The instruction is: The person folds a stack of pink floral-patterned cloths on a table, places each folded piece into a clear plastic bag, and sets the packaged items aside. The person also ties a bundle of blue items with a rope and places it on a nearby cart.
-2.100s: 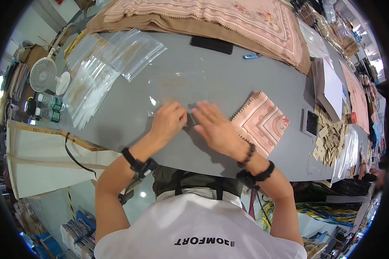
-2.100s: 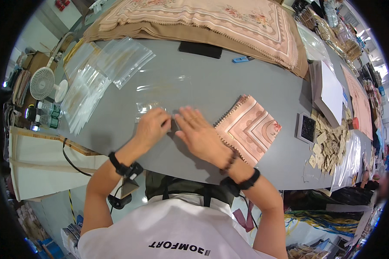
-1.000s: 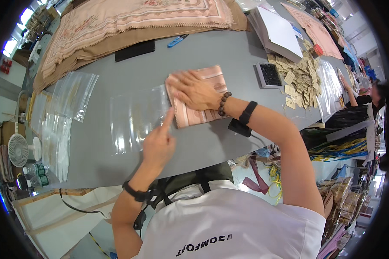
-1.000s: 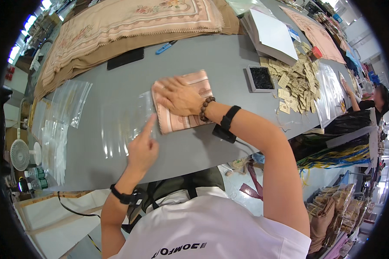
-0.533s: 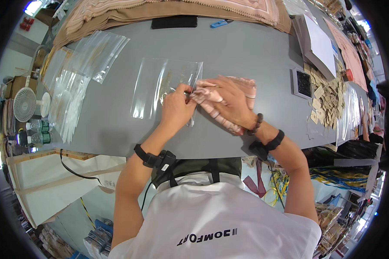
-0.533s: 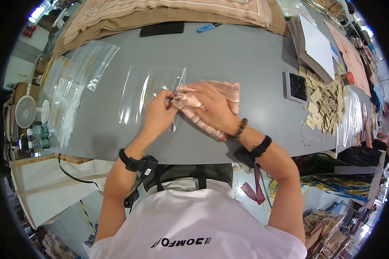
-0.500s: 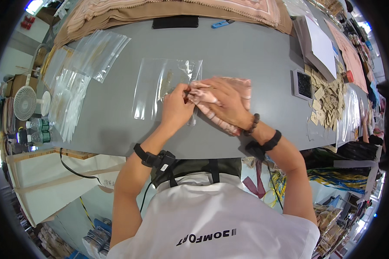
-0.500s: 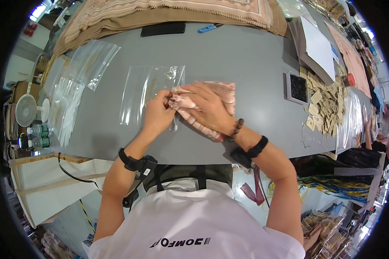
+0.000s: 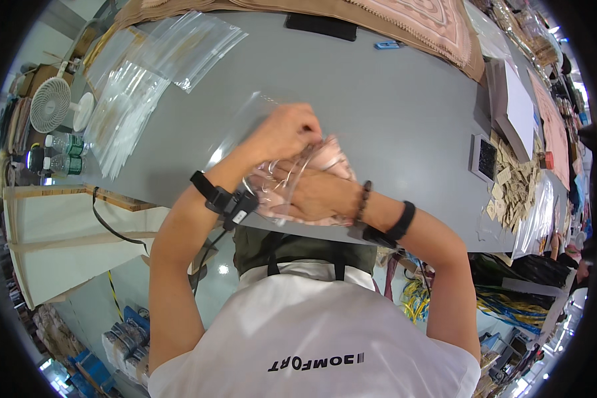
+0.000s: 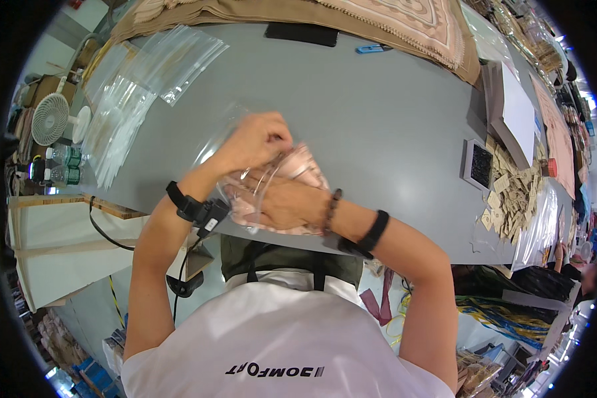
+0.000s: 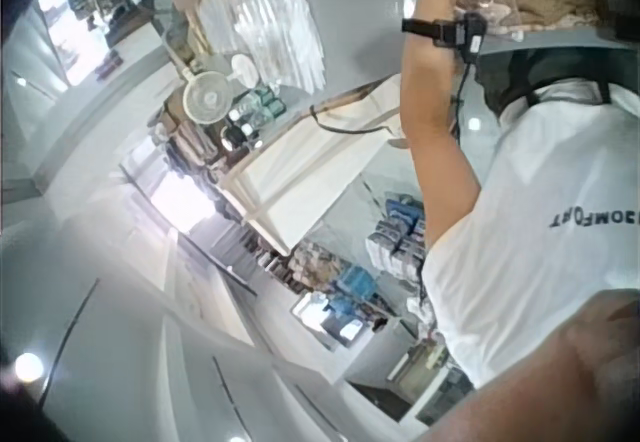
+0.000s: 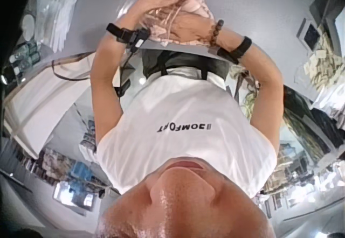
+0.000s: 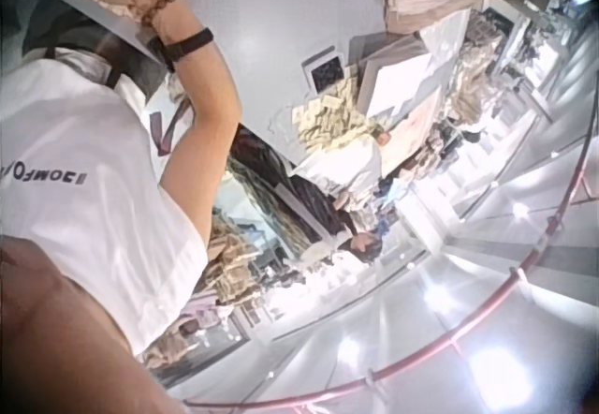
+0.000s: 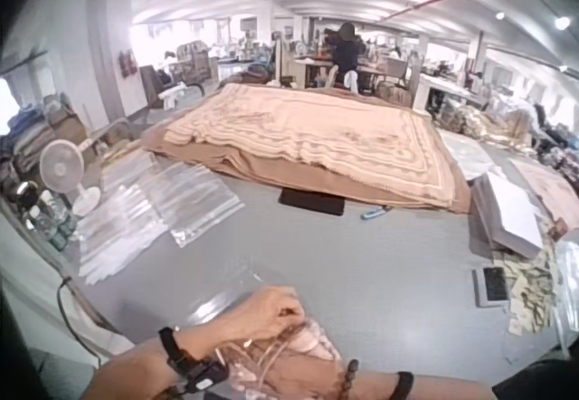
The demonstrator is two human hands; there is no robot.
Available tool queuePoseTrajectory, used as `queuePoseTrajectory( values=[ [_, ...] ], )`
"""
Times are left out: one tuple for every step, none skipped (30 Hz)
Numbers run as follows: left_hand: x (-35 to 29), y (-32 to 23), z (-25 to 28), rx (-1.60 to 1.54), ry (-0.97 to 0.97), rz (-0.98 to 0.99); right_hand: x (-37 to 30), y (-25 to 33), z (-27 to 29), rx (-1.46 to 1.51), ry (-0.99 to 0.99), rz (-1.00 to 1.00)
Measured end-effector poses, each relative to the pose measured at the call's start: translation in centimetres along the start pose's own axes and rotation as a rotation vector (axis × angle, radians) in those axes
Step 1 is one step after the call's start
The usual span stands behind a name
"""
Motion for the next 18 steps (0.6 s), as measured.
queuePoseTrajectory(
  values=[
    [-0.8, -1.4, -0.6, -0.069, 0.003, -0.145, 0.7, 0.3, -1.2, 0.095, 0.152, -0.013],
    [-1.6, -2.2, -0.5, -0.057, -0.035, -0.167, 1.1, -0.3, -1.9, 0.004, 0.331, -0.033],
    [-2.5, -2.7, 0.5, 0.026, -0.239, -0.13, 1.6, -0.9, -2.3, -0.07, 0.389, -0.089],
    [-4.0, -3.3, 1.6, 0.107, -0.443, -0.09, 1.7, -1.6, -1.6, -0.088, 0.25, -0.176],
    [-5.5, -3.8, 2.8, 0.192, -0.644, -0.032, 1.8, -2.5, -0.9, -0.159, 0.136, -0.228],
    [-7.1, -3.7, 4.0, 0.232, -0.748, 0.132, 1.9, -2.2, 1.4, -0.357, -0.382, -0.067],
    [-8.1, -3.4, 4.2, 0.239, -0.639, 0.299, 1.8, -2.8, 1.8, -0.351, -0.407, -0.113],
    [-9.0, -2.9, 4.0, 0.223, -0.514, 0.468, 1.8, -3.4, 2.3, -0.355, -0.455, -0.149],
    [-9.9, -2.3, 3.5, 0.224, -0.387, 0.679, 1.7, -3.8, 2.8, -0.356, -0.494, -0.179],
    [-10.0, -2.5, 2.4, 0.119, -0.331, 0.63, 2.3, -4.6, 2.5, -0.514, -0.335, -0.226],
    [-9.9, -2.7, 1.4, -0.028, -0.341, 0.591, 2.6, -4.7, 3.2, -0.524, -0.444, -0.207],
    [-9.9, -2.8, 0.1, -0.147, -0.329, 0.612, 3.0, -5.1, 3.6, -0.534, -0.486, -0.244],
    [-10.2, -2.8, -1.3, -0.249, -0.27, 0.679, 3.1, -5.2, 3.9, -0.542, -0.529, -0.287],
    [-10.5, -3.4, -2.2, -0.41, -0.282, 0.651, 3.2, -5.1, 4.0, -0.61, -0.488, -0.238],
    [-11.1, -3.4, -2.7, -0.391, -0.293, 0.709, 3.1, -5.4, 4.0, -0.492, -0.482, -0.304],
    [-11.5, -3.4, -3.1, -0.403, -0.284, 0.739, 2.8, -5.3, 4.1, -0.425, -0.516, -0.325],
    [-11.8, -3.6, -3.3, -0.428, -0.301, 0.727, 2.4, -5.5, 3.9, -0.359, -0.484, -0.403],
    [-12.2, -3.8, -3.7, -0.422, -0.291, 0.78, 1.9, -5.4, 3.7, -0.463, -0.391, -0.41]
  ],
)
Point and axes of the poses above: each hand's wrist, its own x-axis towards the middle knuckle, its own z-axis out of the back of the hand, y = z × x, the point moved 4 cm from there along x, towards the middle knuckle, and after that the axes turned 10 degrees about -y, right-handed, at the moved point
